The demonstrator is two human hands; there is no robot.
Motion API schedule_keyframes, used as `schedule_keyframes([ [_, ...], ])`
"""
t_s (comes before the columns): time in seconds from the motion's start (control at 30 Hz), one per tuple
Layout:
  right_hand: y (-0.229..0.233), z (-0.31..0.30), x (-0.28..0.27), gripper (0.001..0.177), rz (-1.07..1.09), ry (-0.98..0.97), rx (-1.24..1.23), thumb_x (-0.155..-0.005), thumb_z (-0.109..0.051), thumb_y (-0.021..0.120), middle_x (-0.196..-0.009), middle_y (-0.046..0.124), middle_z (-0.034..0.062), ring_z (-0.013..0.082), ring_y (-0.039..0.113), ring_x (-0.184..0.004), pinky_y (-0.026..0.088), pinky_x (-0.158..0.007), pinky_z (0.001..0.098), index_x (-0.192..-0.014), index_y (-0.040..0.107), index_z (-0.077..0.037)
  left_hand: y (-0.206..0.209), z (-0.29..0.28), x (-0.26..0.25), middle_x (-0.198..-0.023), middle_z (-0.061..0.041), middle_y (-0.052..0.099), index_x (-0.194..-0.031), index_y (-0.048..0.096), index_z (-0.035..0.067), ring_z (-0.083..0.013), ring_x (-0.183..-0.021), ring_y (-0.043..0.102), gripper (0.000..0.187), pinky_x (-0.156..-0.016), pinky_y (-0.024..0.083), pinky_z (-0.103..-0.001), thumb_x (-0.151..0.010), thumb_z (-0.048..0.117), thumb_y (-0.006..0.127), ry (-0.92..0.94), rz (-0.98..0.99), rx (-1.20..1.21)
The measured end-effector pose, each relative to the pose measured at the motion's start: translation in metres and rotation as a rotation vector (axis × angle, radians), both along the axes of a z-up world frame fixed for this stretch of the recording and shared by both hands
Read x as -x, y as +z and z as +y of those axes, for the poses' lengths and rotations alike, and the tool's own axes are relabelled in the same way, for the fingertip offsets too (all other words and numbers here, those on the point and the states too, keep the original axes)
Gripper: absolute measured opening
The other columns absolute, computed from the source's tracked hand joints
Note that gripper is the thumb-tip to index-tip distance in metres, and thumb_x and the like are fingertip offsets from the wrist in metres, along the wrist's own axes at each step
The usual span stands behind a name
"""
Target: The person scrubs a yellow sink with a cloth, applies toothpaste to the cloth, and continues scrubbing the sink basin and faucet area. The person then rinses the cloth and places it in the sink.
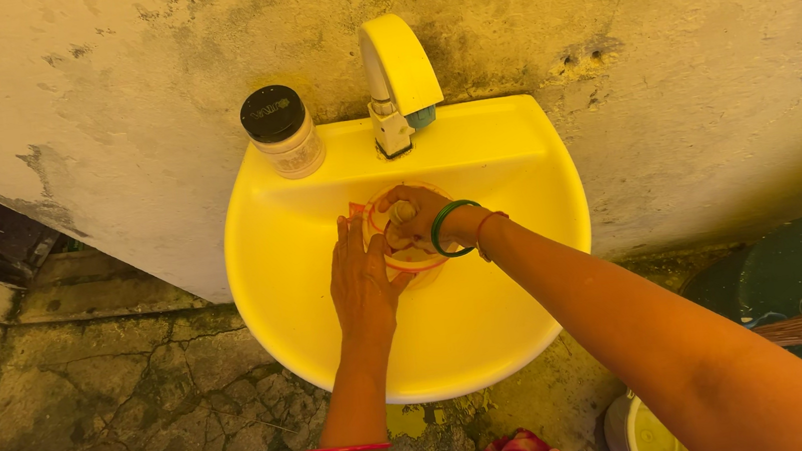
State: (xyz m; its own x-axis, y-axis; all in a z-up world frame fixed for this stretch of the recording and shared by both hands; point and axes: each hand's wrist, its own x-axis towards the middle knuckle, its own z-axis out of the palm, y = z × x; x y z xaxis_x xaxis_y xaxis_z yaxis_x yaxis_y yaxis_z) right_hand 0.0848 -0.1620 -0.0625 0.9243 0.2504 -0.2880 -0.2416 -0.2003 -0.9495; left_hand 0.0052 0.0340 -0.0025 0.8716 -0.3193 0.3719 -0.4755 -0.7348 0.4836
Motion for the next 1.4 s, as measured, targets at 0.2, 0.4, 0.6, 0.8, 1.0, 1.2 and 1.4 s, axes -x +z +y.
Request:
schedule_keyframes([
  [0.2,0.029,0.019,0.002,0.022,-0.027,-0.235,0.158,-0.087,-0.024,0.076,-0.074,0.07,0.0052,0.012,0.058,-0.051,0.049,-0.045,0.0301,-0.097,0.07,-0.006,-0.01,0.002,-0.006,-0.152,-0.026,0.043,-0.108,0.067,0.002,-0.0433,-0.143,0.039,0.058,-0.112,0.037,-0.05,-0.06,0.02,0.095,0.058,0.053,-0.033],
  [0.4,0.051,0.029,0.003,0.048,-0.091,-0.229,0.279,-0.097,-0.043,0.065,-0.057,0.067,0.0077,0.0155,0.06,-0.048,0.047,-0.047,0.0323,-0.074,0.07,-0.002,-0.013,0.004,-0.005,-0.149,-0.025,0.046,-0.108,0.068,0.005,-0.0426,-0.142,0.041,0.058,-0.113,0.037,-0.05,-0.061,0.025,0.095,0.074,0.074,-0.012],
  [0.6,0.044,0.027,0.002,0.039,-0.073,-0.296,0.35,-0.084,-0.039,0.07,-0.062,0.072,0.0074,0.0165,0.07,-0.057,0.057,-0.061,0.033,-0.068,0.07,-0.004,-0.01,0.001,-0.005,-0.148,-0.024,0.047,-0.109,0.068,0.005,-0.0421,-0.143,0.039,0.059,-0.114,0.034,-0.053,-0.061,0.025,0.095,0.101,0.105,-0.05],
  [0.8,0.018,0.009,0.004,0.038,-0.483,-0.201,0.332,-0.077,-0.033,0.083,-0.085,0.075,0.0127,0.0178,0.07,-0.071,0.056,-0.068,0.0352,-0.097,0.069,-0.004,0.005,-0.005,-0.001,-0.153,-0.024,0.04,-0.117,0.065,0.006,-0.0427,-0.148,0.029,0.071,-0.116,0.03,-0.059,-0.059,0.033,0.095,0.108,0.113,-0.146],
  [1.0,0.052,-0.039,-0.008,0.06,-0.259,-0.403,0.305,-0.083,-0.047,0.075,-0.089,0.075,0.0134,0.0264,0.076,-0.074,0.059,-0.072,0.0382,-0.123,0.054,-0.007,0.013,-0.014,-0.014,-0.159,-0.023,0.031,-0.136,0.052,0.004,-0.0414,-0.152,0.017,0.096,-0.119,0.018,-0.063,-0.062,0.052,0.09,0.096,0.164,-0.106],
  [1.2,0.047,-0.103,-0.024,0.047,-1.055,-0.456,1.266,-0.089,-0.032,0.066,-0.129,0.067,0.0183,0.0395,0.06,-0.121,0.044,-0.102,0.0525,-0.129,0.063,-0.007,0.0,-0.03,-0.042,-0.164,-0.025,0.022,-0.153,0.031,-0.003,-0.0407,-0.154,0.011,0.119,-0.12,0.015,-0.061,-0.072,0.068,0.08,0.162,0.235,-0.128],
  [1.4,-0.003,-0.072,-0.025,0.038,-1.148,-0.176,0.901,-0.089,-0.006,0.057,-0.137,0.066,0.0132,0.034,0.058,-0.13,0.043,-0.112,0.0443,-0.125,0.068,-0.01,-0.005,-0.054,-0.055,-0.163,-0.025,0.023,-0.153,0.025,-0.01,-0.0382,-0.154,0.015,0.133,-0.123,0.017,-0.056,-0.065,0.075,0.079,0.159,0.243,-0.204],
])
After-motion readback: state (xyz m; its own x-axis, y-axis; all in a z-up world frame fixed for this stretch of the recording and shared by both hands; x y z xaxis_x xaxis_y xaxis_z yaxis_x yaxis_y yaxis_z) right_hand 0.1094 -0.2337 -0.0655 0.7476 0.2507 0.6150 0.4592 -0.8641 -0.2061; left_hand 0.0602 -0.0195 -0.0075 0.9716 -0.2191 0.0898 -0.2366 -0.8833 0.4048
